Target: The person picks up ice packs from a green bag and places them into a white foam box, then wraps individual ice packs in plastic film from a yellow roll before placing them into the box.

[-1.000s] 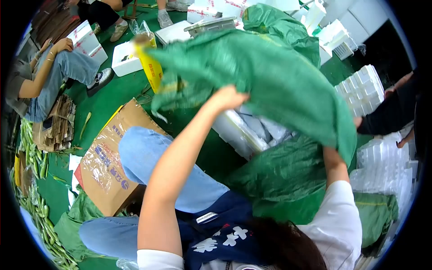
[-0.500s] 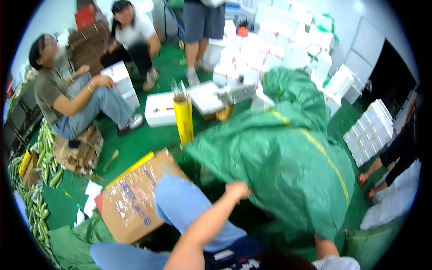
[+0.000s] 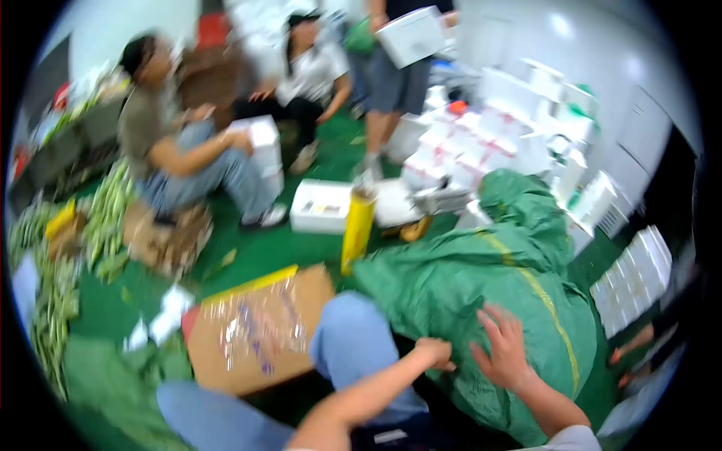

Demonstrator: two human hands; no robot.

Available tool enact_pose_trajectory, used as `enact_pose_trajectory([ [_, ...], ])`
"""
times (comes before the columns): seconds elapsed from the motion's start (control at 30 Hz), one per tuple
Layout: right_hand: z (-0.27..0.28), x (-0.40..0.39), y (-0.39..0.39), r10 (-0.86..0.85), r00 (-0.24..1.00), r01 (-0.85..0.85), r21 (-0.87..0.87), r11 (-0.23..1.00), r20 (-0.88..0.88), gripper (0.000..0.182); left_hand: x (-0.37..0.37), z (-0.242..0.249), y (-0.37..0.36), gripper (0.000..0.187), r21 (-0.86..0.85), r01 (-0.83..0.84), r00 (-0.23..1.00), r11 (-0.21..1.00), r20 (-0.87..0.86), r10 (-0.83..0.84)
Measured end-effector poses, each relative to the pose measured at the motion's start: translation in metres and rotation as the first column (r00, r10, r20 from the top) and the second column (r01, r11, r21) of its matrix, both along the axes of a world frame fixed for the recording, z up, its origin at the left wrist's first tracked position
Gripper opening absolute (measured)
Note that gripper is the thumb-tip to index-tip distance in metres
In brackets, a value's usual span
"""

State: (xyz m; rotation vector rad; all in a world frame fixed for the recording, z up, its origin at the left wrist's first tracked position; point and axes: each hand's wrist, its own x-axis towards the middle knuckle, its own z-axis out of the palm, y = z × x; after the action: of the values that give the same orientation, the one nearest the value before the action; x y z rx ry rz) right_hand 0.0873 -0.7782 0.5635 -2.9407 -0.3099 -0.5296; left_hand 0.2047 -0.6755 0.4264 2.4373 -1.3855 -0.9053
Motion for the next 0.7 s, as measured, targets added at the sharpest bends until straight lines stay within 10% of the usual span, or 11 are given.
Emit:
enact_pose_trajectory([
  [0.13,-0.161,0.063,-0.058,-0.008,0.970,-0.095,-0.407,0.908,-0.244,0.073,-0.009,0.048,0.139,0.044,-0.651,-0.184,0.968,0.736,-0.248,0.023],
  [0.2,-0.188,0.070,-0.057,-0.067,0.958,-0.091,-0.514,0.853,-0.280,0.073,-0.007,0.095,0.268,0.039,-0.605,-0.452,0.883,0.656,-0.199,0.425],
  [0.27,-0.166,0.084,-0.033,-0.234,0.862,-0.063,-0.553,0.831,-0.450,0.059,-0.022,0.105,0.396,0.032,-0.421,-0.839,0.494,0.345,-0.325,0.806],
  [0.3,-0.153,0.103,-0.019,-0.333,0.790,-0.055,-0.601,0.797,-0.514,0.055,-0.036,0.111,0.447,0.028,-0.464,-0.865,0.225,0.189,-0.024,0.974],
  [0.37,-0.122,0.137,0.024,-0.042,0.947,-0.091,-0.393,0.915,-0.317,0.051,-0.074,0.093,0.538,0.025,-0.523,-0.852,-0.096,-0.028,0.105,0.990],
  [0.43,-0.114,0.196,0.061,0.282,0.953,-0.303,-0.286,0.909,-0.112,0.053,-0.105,0.066,0.585,0.026,-0.480,-0.837,-0.264,-0.263,-0.067,0.962],
  [0.53,-0.179,0.291,0.064,0.317,0.933,-0.357,-0.322,0.877,-0.173,0.054,-0.132,-0.007,0.624,0.027,-0.378,-0.793,-0.414,-0.477,-0.240,0.878],
  [0.63,-0.238,0.353,0.036,-0.090,0.850,-0.333,-0.661,0.672,-0.519,0.050,-0.129,-0.077,0.650,0.028,-0.241,-0.865,-0.398,-0.440,-0.204,0.894],
  [0.7,-0.367,0.417,-0.113,-0.582,0.679,-0.297,-0.892,0.340,-0.447,0.051,-0.106,-0.100,0.667,0.028,-0.213,-0.906,-0.361,-0.365,-0.059,0.931],
])
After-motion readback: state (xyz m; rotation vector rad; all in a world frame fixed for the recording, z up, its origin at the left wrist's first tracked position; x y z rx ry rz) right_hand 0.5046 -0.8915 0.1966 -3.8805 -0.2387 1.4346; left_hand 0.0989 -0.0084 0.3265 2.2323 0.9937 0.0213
